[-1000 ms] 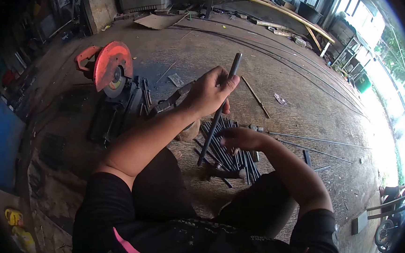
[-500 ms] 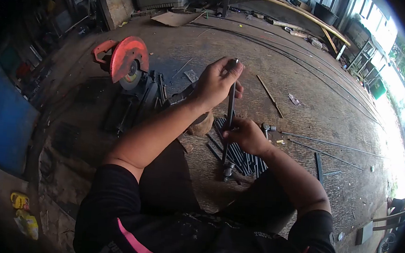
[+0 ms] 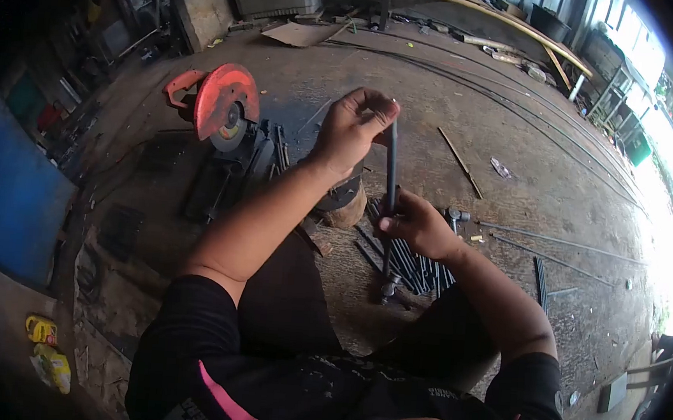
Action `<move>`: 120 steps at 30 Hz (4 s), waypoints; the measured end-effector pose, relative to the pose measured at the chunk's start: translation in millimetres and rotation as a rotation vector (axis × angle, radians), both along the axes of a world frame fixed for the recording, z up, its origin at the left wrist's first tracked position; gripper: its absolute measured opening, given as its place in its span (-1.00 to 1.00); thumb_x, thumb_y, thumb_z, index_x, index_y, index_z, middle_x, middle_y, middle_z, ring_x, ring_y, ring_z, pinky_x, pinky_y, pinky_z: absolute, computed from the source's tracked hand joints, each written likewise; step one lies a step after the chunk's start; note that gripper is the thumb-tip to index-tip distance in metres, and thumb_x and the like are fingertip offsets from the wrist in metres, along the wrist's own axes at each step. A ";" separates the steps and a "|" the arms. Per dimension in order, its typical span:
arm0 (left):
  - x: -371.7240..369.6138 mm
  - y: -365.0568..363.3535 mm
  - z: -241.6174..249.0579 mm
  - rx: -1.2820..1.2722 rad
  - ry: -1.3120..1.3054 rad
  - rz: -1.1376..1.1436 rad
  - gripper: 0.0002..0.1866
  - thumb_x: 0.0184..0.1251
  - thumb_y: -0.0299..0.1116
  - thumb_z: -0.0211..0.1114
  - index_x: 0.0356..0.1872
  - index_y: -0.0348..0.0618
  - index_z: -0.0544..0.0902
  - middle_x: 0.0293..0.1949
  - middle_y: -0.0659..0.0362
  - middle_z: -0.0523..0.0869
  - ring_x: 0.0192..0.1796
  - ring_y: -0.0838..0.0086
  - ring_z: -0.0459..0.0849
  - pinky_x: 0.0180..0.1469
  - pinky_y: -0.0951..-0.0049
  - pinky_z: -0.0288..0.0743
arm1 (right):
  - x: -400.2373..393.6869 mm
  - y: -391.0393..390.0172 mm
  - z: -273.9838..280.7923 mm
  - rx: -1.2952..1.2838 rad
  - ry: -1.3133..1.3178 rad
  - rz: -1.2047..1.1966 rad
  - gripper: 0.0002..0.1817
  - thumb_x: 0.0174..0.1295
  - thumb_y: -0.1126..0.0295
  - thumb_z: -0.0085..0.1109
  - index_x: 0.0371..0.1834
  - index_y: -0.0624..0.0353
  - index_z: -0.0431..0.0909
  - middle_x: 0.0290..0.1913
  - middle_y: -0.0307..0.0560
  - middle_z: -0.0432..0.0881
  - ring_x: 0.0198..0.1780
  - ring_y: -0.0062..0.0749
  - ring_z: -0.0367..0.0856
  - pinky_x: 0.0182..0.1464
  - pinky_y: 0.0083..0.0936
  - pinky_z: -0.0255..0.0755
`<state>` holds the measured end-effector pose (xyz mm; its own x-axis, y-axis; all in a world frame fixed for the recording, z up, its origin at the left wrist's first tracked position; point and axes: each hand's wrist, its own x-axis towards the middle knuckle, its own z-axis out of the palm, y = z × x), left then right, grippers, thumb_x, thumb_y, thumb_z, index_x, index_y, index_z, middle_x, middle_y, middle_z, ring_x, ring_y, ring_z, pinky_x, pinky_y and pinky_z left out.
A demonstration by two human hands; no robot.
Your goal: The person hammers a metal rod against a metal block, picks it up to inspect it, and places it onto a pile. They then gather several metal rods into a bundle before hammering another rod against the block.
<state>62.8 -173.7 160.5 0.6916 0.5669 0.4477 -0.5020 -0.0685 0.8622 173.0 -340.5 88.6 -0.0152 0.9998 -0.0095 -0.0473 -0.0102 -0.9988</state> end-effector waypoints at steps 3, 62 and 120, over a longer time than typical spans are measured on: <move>1.2 -2.8 0.0 -0.092 0.055 0.060 -0.88 0.35 -0.27 0.31 -0.24 -0.06 0.61 -0.34 0.32 0.65 -0.33 0.60 0.63 -0.27 0.49 0.58 | -1.5 2.8 8.7 0.003 -0.108 0.000 -0.71 0.28 0.48 0.21 0.02 0.36 0.46 -0.17 -0.10 0.61 -0.12 -0.45 0.63 -0.07 -0.46 0.55; 6.2 -17.0 -31.8 0.604 0.522 0.048 -0.69 0.47 -0.20 0.16 -0.11 -0.29 0.65 -0.29 0.18 0.73 -0.17 0.53 0.70 -0.12 0.50 0.54 | 24.9 15.7 1.9 -0.054 -0.228 -0.221 -0.50 0.38 0.04 0.10 0.00 0.36 0.54 -0.37 -0.22 0.55 -0.32 -0.60 0.48 -0.25 -0.57 0.37; -15.0 19.3 -22.0 0.245 0.273 -0.106 -0.60 0.53 -0.06 -0.02 -0.06 -0.24 0.55 -0.25 0.11 0.72 -0.23 0.45 0.72 -0.20 0.45 0.59 | 19.4 19.3 -11.4 -0.079 -0.751 0.083 -0.69 0.12 0.29 0.34 -0.17 0.27 0.56 -0.32 0.04 0.68 -0.24 -0.28 0.65 -0.10 -0.31 0.47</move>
<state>47.8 -154.5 138.4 0.8531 0.3848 0.3524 -0.2717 -0.2490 0.9296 192.4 -321.2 77.2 -0.0520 0.9916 -0.1184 0.6489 -0.0566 -0.7588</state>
